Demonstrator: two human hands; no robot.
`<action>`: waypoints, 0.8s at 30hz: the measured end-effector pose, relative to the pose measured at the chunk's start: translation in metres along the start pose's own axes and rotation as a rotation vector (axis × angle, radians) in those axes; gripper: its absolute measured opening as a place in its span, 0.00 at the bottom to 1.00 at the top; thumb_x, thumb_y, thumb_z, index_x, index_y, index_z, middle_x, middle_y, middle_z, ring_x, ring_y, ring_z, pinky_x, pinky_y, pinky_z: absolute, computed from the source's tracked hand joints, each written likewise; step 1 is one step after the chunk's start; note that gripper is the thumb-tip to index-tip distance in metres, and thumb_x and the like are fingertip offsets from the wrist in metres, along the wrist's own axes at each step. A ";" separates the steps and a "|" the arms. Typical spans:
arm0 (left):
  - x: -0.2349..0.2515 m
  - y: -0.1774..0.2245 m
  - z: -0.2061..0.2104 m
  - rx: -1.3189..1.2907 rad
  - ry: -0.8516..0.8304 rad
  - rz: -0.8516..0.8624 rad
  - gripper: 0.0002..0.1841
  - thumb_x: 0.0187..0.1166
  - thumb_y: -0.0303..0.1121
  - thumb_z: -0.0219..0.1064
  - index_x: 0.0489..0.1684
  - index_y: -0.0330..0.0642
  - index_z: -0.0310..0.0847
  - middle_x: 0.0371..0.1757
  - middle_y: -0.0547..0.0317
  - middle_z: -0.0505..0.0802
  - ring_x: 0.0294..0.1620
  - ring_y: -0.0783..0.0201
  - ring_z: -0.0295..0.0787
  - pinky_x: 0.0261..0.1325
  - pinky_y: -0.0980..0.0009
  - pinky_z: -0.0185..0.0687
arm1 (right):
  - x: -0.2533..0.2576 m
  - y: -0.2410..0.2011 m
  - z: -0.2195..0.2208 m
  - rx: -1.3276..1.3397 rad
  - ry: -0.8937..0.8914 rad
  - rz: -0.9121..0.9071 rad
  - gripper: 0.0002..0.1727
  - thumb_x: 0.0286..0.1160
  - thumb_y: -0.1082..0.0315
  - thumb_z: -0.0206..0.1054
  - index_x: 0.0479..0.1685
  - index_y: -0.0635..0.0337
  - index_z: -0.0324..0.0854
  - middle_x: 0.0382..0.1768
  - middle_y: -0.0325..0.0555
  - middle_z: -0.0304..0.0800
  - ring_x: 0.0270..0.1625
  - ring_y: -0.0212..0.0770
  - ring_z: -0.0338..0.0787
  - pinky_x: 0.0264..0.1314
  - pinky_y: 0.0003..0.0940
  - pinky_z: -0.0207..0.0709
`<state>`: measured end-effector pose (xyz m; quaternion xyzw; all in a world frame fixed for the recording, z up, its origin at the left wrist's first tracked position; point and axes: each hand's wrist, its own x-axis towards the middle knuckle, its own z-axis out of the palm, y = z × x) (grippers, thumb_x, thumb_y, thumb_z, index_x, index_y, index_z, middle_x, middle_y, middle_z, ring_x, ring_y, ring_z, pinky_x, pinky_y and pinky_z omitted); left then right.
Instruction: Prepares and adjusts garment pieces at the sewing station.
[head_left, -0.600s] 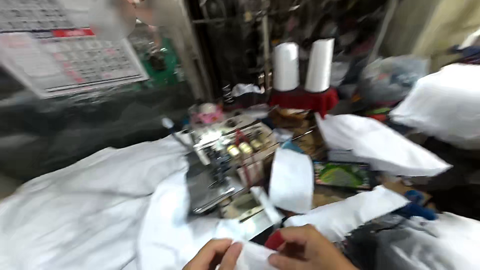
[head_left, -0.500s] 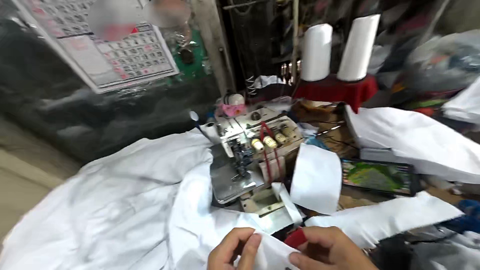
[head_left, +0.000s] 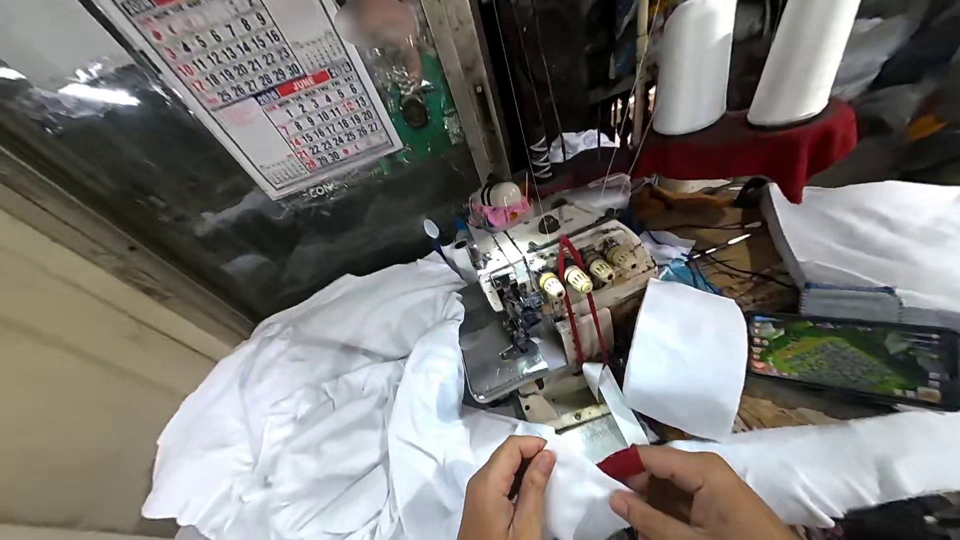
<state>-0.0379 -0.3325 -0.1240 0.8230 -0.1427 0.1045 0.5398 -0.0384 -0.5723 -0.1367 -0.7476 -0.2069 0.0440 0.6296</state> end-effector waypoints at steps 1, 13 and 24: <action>0.008 0.008 -0.011 0.037 -0.022 0.029 0.09 0.88 0.30 0.61 0.49 0.36 0.86 0.38 0.60 0.93 0.37 0.69 0.91 0.41 0.71 0.90 | 0.007 -0.009 -0.001 -0.015 -0.002 -0.055 0.14 0.79 0.64 0.73 0.59 0.56 0.88 0.37 0.38 0.95 0.31 0.34 0.93 0.33 0.34 0.90; 0.112 -0.023 -0.027 0.778 0.158 0.243 0.15 0.77 0.55 0.69 0.39 0.57 0.92 0.33 0.72 0.87 0.35 0.71 0.84 0.40 0.67 0.85 | 0.089 0.030 0.037 0.129 0.146 0.128 0.10 0.80 0.57 0.71 0.47 0.52 0.89 0.32 0.38 0.92 0.25 0.38 0.90 0.26 0.36 0.88; 0.089 -0.021 -0.026 0.757 0.172 0.272 0.14 0.84 0.48 0.60 0.42 0.59 0.94 0.44 0.70 0.90 0.51 0.67 0.84 0.53 0.65 0.80 | 0.091 0.008 0.033 0.257 0.197 0.194 0.10 0.79 0.61 0.73 0.43 0.60 0.89 0.29 0.45 0.94 0.22 0.42 0.92 0.23 0.37 0.89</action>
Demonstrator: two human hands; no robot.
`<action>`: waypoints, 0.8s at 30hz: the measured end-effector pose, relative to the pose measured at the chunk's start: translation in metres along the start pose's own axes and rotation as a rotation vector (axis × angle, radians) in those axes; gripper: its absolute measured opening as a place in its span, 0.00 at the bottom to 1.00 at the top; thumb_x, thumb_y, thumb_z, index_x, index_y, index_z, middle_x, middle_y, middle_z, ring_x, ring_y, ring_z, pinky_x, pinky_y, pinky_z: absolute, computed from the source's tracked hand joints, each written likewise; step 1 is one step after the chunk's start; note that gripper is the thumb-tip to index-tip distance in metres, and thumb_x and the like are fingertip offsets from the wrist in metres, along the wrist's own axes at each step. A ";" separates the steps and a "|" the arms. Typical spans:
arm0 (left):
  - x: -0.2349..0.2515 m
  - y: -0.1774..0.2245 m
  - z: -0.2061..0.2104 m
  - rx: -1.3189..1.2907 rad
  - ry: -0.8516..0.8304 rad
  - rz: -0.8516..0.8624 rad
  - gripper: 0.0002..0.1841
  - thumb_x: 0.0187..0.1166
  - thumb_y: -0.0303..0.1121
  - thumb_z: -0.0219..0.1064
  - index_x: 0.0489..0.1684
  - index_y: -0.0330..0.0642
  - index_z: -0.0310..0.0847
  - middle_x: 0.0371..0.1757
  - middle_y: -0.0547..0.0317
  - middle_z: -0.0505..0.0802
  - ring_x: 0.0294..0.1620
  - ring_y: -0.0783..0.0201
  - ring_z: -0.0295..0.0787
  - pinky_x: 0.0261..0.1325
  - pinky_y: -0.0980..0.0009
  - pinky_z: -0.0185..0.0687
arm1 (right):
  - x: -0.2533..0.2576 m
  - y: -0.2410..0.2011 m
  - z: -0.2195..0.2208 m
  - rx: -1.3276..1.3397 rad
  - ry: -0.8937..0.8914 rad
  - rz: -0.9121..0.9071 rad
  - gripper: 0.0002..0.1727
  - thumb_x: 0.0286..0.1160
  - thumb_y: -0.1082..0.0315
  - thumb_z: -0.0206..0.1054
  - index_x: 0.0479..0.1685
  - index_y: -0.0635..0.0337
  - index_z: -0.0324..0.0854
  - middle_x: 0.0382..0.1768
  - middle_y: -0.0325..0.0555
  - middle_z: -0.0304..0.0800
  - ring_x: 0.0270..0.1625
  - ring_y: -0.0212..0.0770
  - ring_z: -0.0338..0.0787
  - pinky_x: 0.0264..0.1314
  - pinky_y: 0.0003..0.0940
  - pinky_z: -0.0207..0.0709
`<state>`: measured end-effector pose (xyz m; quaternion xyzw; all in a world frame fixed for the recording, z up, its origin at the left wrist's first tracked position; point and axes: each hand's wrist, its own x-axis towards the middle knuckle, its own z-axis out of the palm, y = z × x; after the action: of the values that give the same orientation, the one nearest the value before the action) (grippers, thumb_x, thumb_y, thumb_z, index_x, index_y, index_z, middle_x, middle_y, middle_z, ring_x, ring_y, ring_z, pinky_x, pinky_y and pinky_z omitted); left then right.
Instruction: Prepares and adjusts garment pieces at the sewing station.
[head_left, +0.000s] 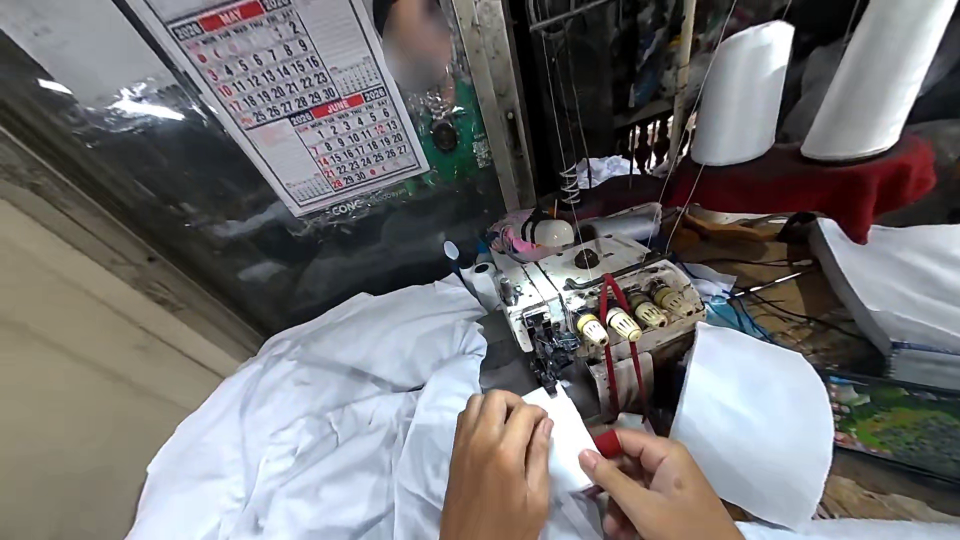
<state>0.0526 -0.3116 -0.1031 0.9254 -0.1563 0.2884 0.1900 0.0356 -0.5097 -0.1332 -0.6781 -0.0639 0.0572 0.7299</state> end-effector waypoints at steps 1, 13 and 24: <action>-0.001 0.004 -0.003 -0.033 0.013 -0.015 0.14 0.84 0.46 0.61 0.42 0.58 0.94 0.44 0.70 0.90 0.50 0.68 0.85 0.53 0.66 0.80 | -0.003 -0.002 0.000 0.009 0.010 0.001 0.10 0.80 0.62 0.72 0.43 0.60 0.89 0.30 0.46 0.95 0.23 0.42 0.92 0.23 0.37 0.89; 0.052 -0.041 0.000 0.215 -0.281 -0.321 0.22 0.89 0.51 0.54 0.59 0.42 0.81 0.49 0.45 0.89 0.46 0.45 0.92 0.46 0.44 0.88 | 0.029 0.015 0.026 0.003 0.145 -0.177 0.21 0.78 0.51 0.72 0.22 0.55 0.82 0.16 0.41 0.82 0.17 0.40 0.85 0.19 0.37 0.84; -0.039 0.055 0.003 -0.373 -0.132 -0.162 0.10 0.80 0.33 0.66 0.53 0.41 0.87 0.32 0.64 0.92 0.28 0.68 0.89 0.32 0.65 0.88 | 0.019 0.008 0.001 0.055 0.217 -0.214 0.21 0.66 0.60 0.81 0.51 0.63 0.82 0.37 0.44 0.91 0.40 0.38 0.92 0.45 0.36 0.89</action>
<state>0.0020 -0.3541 -0.1143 0.9006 -0.1440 0.1770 0.3699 0.0537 -0.5045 -0.1412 -0.6495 -0.0550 -0.0926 0.7527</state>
